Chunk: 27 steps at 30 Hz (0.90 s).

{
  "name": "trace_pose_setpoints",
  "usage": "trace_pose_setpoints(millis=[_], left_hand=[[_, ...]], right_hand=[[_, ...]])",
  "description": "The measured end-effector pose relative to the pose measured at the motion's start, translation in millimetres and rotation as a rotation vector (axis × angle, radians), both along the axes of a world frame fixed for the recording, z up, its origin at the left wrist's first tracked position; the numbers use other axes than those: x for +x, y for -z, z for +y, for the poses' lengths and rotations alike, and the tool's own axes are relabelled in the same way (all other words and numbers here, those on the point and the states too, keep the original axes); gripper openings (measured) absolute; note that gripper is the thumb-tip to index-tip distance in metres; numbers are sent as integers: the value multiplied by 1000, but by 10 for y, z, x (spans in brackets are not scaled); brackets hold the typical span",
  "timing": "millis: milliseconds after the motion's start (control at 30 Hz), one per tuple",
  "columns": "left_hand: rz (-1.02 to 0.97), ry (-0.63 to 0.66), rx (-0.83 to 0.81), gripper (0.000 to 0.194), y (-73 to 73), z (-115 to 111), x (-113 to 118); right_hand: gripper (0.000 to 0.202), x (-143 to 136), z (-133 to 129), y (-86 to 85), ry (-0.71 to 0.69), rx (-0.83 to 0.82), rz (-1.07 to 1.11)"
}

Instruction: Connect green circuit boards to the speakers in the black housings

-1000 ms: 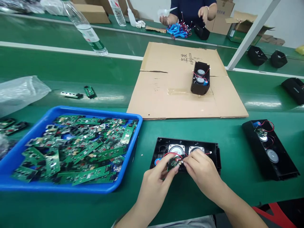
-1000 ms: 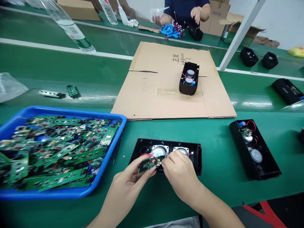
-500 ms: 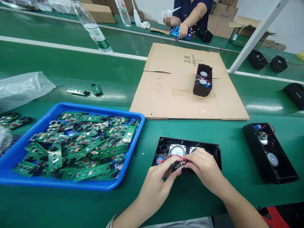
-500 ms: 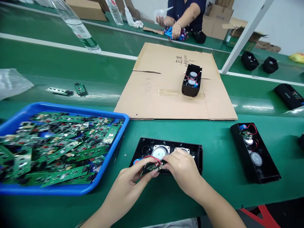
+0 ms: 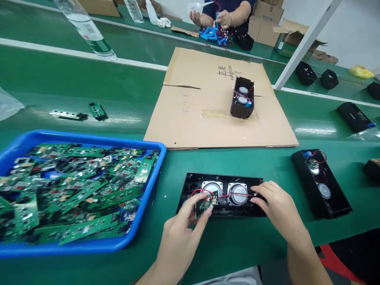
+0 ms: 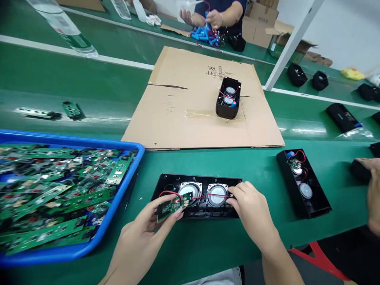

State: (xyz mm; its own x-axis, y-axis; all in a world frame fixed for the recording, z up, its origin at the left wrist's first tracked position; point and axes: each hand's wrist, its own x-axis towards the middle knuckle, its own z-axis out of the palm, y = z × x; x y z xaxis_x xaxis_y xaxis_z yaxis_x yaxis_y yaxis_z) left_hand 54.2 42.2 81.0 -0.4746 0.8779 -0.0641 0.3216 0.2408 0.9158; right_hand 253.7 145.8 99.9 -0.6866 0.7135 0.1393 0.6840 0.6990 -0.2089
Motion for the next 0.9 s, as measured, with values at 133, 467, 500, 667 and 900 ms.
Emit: trace_pose_setpoints(millis=[133,467,500,667,900], left_hand=[[43,-56,82,26,47,-4,-7],[-7,-75,49,29,62,0,24],[-17,-64,42,28,51,4,32],[3,-37,49,24,25,24,59],[173,-19,159,18,66,14,66]], right_hand=[[20,-38,-8,22,-22,-106,145],[3,-387,-112,115,-182,-532,595],[6,-424,-131,135,-148,-492,610],[12,-535,-224,189,-229,-98,526],[20,-581,-240,183,-207,17,299]])
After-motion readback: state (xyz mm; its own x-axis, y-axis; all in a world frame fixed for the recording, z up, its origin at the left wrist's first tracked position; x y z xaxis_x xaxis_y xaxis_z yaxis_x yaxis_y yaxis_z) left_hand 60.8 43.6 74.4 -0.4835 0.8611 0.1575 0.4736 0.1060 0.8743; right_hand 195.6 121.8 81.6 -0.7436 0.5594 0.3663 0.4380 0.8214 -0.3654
